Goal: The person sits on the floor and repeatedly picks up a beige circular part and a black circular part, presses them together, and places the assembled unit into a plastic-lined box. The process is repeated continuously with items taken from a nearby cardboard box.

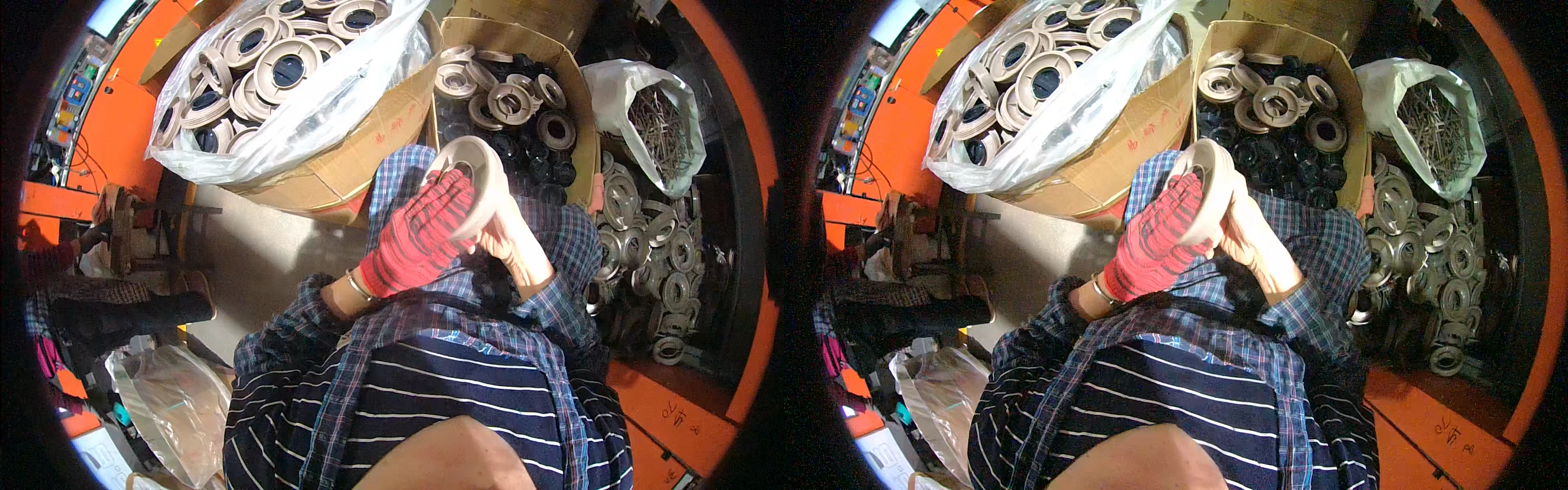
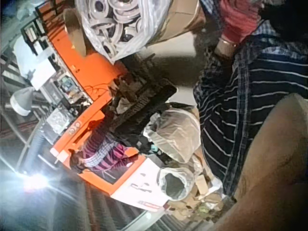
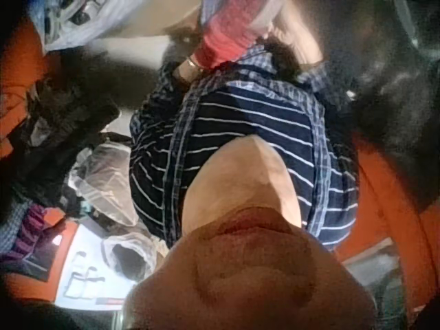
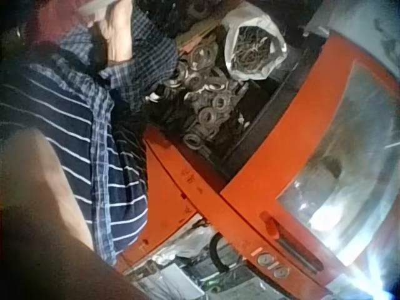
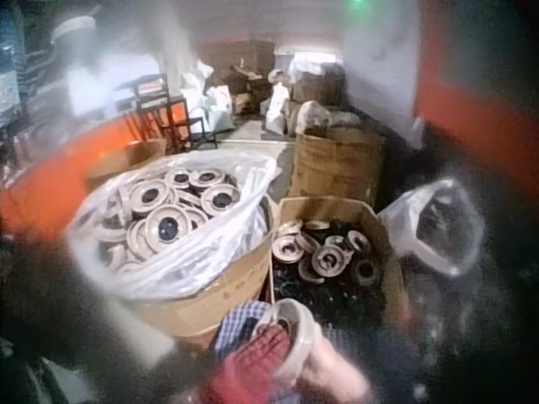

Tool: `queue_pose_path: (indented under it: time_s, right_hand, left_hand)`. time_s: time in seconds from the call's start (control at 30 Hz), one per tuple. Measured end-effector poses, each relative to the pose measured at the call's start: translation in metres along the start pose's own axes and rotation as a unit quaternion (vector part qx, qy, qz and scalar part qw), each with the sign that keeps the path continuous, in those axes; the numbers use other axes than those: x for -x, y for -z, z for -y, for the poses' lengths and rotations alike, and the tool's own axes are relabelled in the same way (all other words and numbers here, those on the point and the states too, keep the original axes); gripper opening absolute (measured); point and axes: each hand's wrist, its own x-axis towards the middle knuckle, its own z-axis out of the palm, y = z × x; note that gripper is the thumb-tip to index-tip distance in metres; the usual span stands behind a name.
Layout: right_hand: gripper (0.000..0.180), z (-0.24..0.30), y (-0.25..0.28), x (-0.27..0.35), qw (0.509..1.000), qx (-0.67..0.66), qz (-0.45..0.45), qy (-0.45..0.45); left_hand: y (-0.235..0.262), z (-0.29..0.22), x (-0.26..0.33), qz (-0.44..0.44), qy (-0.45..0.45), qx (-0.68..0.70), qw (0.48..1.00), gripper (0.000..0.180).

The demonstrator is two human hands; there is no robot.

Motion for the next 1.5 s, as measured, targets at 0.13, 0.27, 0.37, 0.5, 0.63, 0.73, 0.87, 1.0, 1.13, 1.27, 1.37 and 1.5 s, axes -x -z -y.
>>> queue_pose_path:
  time_s: [0.13,0.27,0.37,0.5,0.63,0.73,0.87,1.0,1.13,1.27,1.37,1.5]
  right_hand:
    - [0.068,0.004,0.008,0.0,0.958,0.254,-0.121,0.059]
    - [0.073,-0.005,0.018,0.009,0.78,0.516,-0.111,0.337]
    - [0.071,-0.009,0.017,0.008,0.684,0.594,-0.114,0.407]
    - [0.041,-0.012,0.006,0.001,0.97,0.093,-0.088,0.209]
    - [0.055,-0.003,0.009,0.002,0.981,0.115,-0.119,0.097]
    - [0.041,-0.004,0.022,0.004,0.84,0.467,-0.185,0.208]
    - [0.064,-0.016,0.036,0.005,0.762,0.512,-0.098,0.384]
    - [0.058,-0.026,0.035,0.006,0.997,-0.062,0.012,0.05]
    - [0.06,-0.021,0.028,0.008,0.989,0.083,-0.028,0.115]
    - [0.076,-0.02,0.021,0.007,0.734,0.518,-0.096,0.429]
    - [0.068,-0.024,0.02,0.007,0.865,0.391,-0.105,0.296]
    - [0.05,-0.025,0.023,0.005,0.987,-0.155,0.019,0.025]
  left_hand:
    - [-0.003,0.008,0.008,-0.004,0.296,0.217,0.93,0.055]
    - [-0.002,0.014,0.011,-0.034,0.211,0.11,0.971,0.045]
    - [-0.003,0.012,0.008,-0.027,0.339,0.294,0.893,0.051]
    - [-0.007,0.006,0.004,-0.001,0.135,0.185,0.974,0.069]
    - [-0.005,0.008,0.003,-0.004,0.172,0.167,0.971,0.062]
    - [-0.002,0.008,0.003,-0.054,0.41,0.291,0.863,0.05]
    - [0.0,0.004,-0.001,-0.015,0.371,0.261,0.891,0.054]
    - [0.006,0.0,0.0,0.086,-0.046,-0.045,0.994,0.063]
    - [0.017,0.003,0.009,0.026,0.063,0.189,0.98,0.063]
    - [0.021,0.0,0.016,-0.052,0.064,-0.014,0.996,0.06]
    - [0.021,-0.009,0.012,-0.019,0.13,0.183,0.974,0.062]
    - [0.039,-0.007,-0.022,0.053,-0.156,-0.037,0.986,0.058]
